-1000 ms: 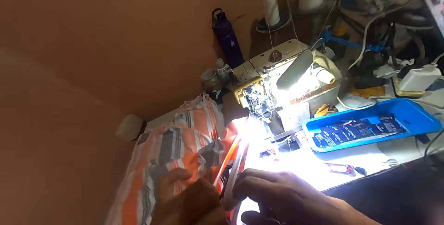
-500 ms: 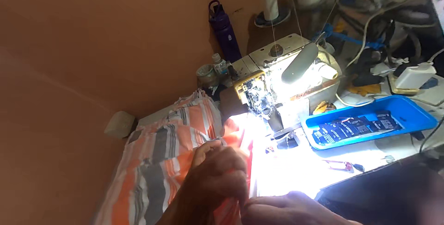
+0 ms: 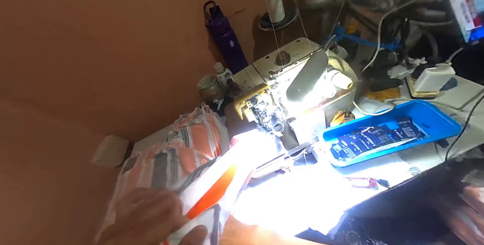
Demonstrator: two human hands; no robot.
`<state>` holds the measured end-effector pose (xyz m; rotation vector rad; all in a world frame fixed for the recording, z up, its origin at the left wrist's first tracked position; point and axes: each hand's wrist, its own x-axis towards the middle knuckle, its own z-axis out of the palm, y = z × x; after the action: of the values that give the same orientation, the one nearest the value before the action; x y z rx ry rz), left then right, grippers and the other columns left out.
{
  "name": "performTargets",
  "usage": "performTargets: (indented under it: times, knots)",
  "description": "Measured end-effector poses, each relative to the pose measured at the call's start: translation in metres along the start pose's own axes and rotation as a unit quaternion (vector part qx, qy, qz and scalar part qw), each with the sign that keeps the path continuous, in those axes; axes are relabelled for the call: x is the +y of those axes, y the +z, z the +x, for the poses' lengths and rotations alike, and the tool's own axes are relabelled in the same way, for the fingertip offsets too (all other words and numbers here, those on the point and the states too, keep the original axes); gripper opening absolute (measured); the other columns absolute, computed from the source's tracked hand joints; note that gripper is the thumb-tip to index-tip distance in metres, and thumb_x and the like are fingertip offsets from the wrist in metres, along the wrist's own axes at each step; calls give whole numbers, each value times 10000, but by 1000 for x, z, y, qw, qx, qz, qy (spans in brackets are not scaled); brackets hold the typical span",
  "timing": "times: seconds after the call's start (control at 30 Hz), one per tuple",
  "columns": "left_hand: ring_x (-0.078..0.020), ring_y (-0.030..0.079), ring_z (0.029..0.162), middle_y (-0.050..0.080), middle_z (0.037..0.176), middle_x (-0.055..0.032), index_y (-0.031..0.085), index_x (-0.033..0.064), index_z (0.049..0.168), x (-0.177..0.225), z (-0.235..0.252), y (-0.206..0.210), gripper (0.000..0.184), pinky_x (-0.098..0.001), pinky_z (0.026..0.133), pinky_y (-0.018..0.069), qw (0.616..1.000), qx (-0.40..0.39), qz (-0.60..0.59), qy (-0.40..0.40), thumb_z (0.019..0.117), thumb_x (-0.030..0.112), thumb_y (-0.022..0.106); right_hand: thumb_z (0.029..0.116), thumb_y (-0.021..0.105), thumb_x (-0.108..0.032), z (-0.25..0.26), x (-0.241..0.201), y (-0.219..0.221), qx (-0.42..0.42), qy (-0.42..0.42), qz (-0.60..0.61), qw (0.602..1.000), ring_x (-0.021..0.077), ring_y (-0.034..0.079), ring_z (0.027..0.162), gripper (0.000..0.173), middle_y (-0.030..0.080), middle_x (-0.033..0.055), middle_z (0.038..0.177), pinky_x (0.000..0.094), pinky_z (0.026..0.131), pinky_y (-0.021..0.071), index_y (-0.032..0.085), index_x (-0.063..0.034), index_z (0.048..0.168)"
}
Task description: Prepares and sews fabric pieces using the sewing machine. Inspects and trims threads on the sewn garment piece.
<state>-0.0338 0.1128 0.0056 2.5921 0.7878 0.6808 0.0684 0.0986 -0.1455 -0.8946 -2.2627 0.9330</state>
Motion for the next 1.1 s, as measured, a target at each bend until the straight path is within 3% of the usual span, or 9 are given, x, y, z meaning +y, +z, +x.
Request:
performTargets:
  times: [0.1, 0.2, 0.33, 0.43, 0.53, 0.67, 0.77, 0.83, 1.1]
  knots:
    - [-98, 586, 848, 624, 753, -120, 595, -31, 742, -14, -23, 10, 474, -291, 975, 379, 999, 19, -3, -35, 1003, 363, 632, 1000, 578, -65, -22, 27, 5, 17, -30, 55, 998, 429, 618, 1223, 258, 676, 290, 1225, 547, 1079, 436, 699, 112, 1144]
    - [-123, 569, 826, 591, 731, -117, 552, -6, 732, -17, -30, 25, 427, -298, 948, 374, 998, 55, -8, -24, 993, 321, 634, 901, 662, 47, -58, 35, -27, 53, -68, 128, 988, 426, 688, 1034, 149, 690, 291, 1110, 564, 894, 545, 717, 116, 1021]
    - [-144, 571, 805, 587, 717, -123, 549, -3, 726, -14, -26, 26, 408, -313, 923, 385, 995, 91, 31, 0, 981, 299, 649, 958, 616, -28, -90, 32, -88, 166, -96, 91, 977, 189, 673, 739, 129, 698, 151, 838, 297, 678, 544, 717, 49, 981]
    - [-215, 563, 773, 594, 691, -144, 596, 14, 721, -4, -23, 29, 395, -389, 928, 345, 993, 87, 82, 12, 977, 311, 649, 942, 685, -123, -92, 18, -113, 335, -77, 33, 939, 37, 512, 677, 173, 657, 84, 877, 146, 613, 410, 677, 17, 1045]
    - [-235, 559, 781, 582, 697, -131, 601, 51, 745, 22, -16, 38, 353, -423, 948, 316, 988, 84, 121, 37, 981, 311, 626, 956, 679, -145, -92, 6, -124, 300, -93, -5, 949, 66, 568, 745, 218, 686, 110, 1105, 191, 642, 457, 689, -23, 1136]
    - [-145, 537, 728, 554, 669, -67, 622, 76, 762, 22, 6, 62, 329, -339, 899, 361, 981, 159, 99, 46, 1015, 283, 585, 996, 584, -24, -121, -6, -97, 246, -168, 95, 950, 169, 680, 833, 136, 699, 171, 883, 215, 765, 527, 685, 60, 959]
    - [-105, 518, 592, 647, 637, -45, 758, 50, 788, -22, 31, 111, 279, -355, 789, 378, 969, 211, 128, -6, 921, 241, 605, 937, 608, 33, -146, -1, -63, 286, -40, 201, 936, 93, 640, 745, 161, 698, 204, 833, 155, 738, 498, 683, 160, 1003]
    - [-99, 560, 575, 689, 660, -30, 781, 61, 795, -41, 34, 141, 233, -398, 778, 411, 963, 214, 150, -69, 860, 234, 640, 947, 595, 19, -149, 7, -48, 313, 24, 217, 924, 76, 562, 620, 175, 659, 182, 742, 167, 633, 464, 689, 160, 991]
    - [-137, 610, 600, 705, 684, -37, 777, 78, 800, -39, 32, 135, 218, -504, 754, 420, 946, 202, 171, -188, 825, 252, 648, 937, 606, 24, -134, 10, -48, 333, -12, 181, 925, 142, 621, 674, 147, 690, 193, 775, 202, 682, 493, 710, 128, 949]
